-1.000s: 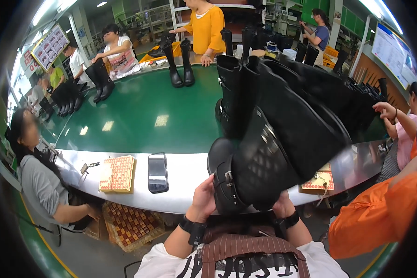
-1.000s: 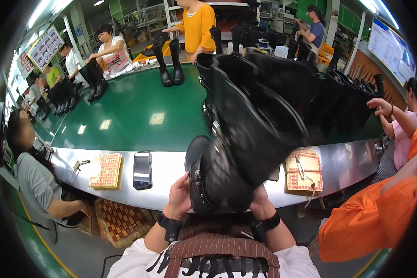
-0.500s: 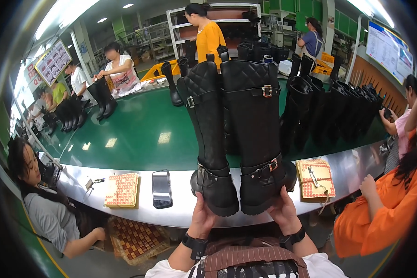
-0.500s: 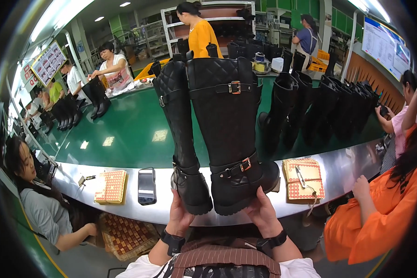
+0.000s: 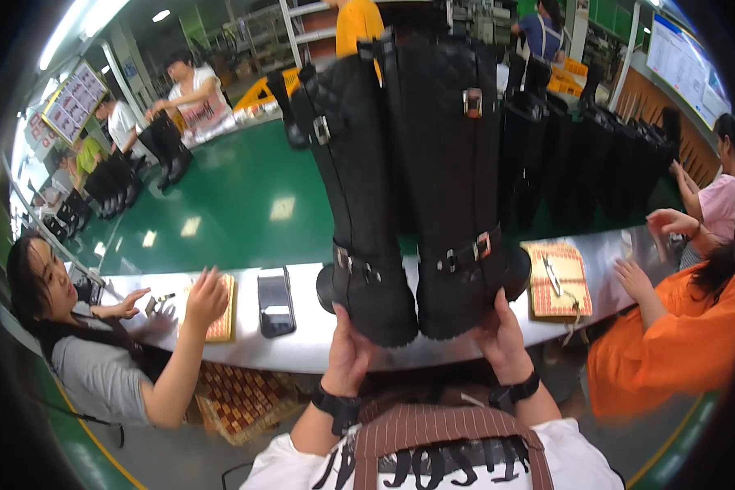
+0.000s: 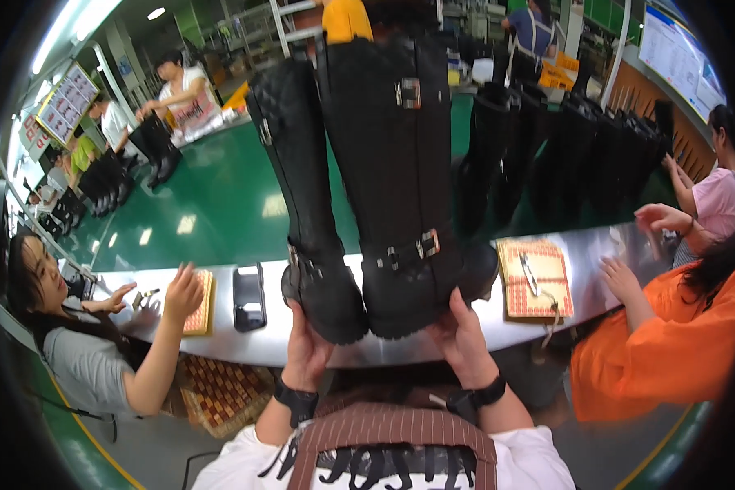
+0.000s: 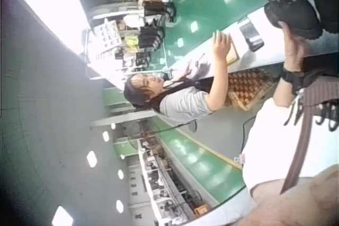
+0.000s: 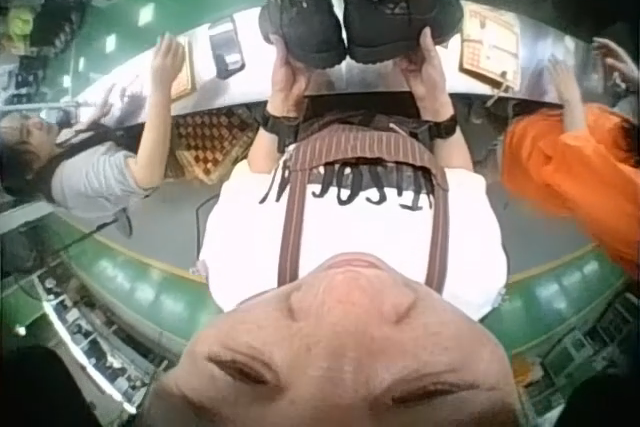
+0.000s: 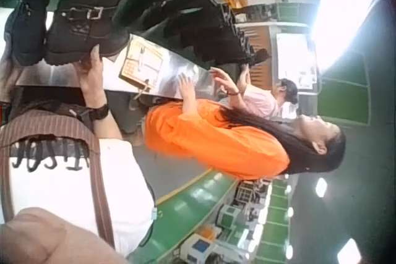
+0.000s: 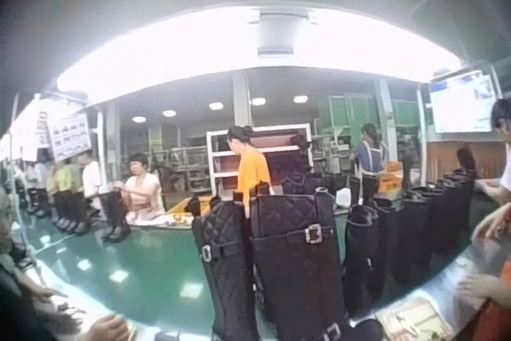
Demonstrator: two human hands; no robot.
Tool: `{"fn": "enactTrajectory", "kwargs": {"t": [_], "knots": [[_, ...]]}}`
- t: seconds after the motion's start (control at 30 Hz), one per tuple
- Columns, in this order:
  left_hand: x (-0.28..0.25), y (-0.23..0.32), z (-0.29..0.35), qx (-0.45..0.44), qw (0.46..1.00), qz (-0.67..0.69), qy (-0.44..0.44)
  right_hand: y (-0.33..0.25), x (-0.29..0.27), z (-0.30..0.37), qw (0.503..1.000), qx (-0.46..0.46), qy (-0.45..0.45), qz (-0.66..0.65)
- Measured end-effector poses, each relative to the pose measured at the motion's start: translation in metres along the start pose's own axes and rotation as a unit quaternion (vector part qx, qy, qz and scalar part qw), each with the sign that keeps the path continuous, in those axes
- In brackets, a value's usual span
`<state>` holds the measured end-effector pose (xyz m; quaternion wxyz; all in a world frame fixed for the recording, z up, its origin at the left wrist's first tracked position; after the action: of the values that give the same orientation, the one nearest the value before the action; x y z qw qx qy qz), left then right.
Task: Inspecting black leather boots for quality control on a factory production line.
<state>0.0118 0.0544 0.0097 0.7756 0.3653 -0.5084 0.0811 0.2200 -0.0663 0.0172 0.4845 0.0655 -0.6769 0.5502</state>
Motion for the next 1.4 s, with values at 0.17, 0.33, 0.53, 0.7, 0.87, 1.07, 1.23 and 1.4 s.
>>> {"fn": "enactTrajectory", "kwargs": {"t": [0.17, 0.33, 0.53, 0.7, 0.87, 1.07, 1.23, 1.4], "knots": [[0.002, -0.002, 0.003, -0.01, 1.0, -0.001, 0.015, -0.003, 0.0, 0.003, 1.0, 0.004, -0.017, -0.001], [0.01, -0.006, 0.004, -0.009, 1.0, 0.001, 0.012, -0.007, 0.003, 0.007, 0.999, -0.006, -0.038, -0.014], [0.007, -0.017, 0.013, -0.04, 0.999, -0.002, 0.004, -0.008, -0.005, 0.016, 0.998, 0.004, -0.041, -0.039], [0.034, -0.029, 0.001, -0.069, 0.985, 0.009, -0.158, 0.005, 0.002, 0.014, 0.965, -0.018, -0.202, 0.166], [0.035, -0.021, 0.0, -0.029, 0.983, -0.178, 0.042, -0.035, 0.012, 0.01, 0.824, -0.31, -0.232, 0.413], [0.058, -0.017, 0.01, -0.151, 0.959, -0.23, -0.07, -0.052, 0.021, 0.004, 0.711, -0.084, -0.513, 0.473], [0.06, -0.021, 0.006, -0.091, 0.937, -0.267, -0.207, -0.042, 0.045, 0.01, 0.773, -0.119, -0.555, 0.283], [0.013, -0.019, -0.011, -0.217, 0.961, -0.093, -0.142, -0.019, 0.061, 0.005, 0.886, -0.069, -0.347, 0.299]]}}
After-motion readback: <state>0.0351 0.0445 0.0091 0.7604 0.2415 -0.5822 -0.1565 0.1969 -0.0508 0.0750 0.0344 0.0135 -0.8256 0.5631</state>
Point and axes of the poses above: each hand's wrist, its own z-axis away from the middle knuckle, its own x-axis out of the palm, y = z × x, the point moved 6 cm from there along -z, towards the middle knuckle, and after that the axes turned 13 degrees about -x, right-handed, at the moved point
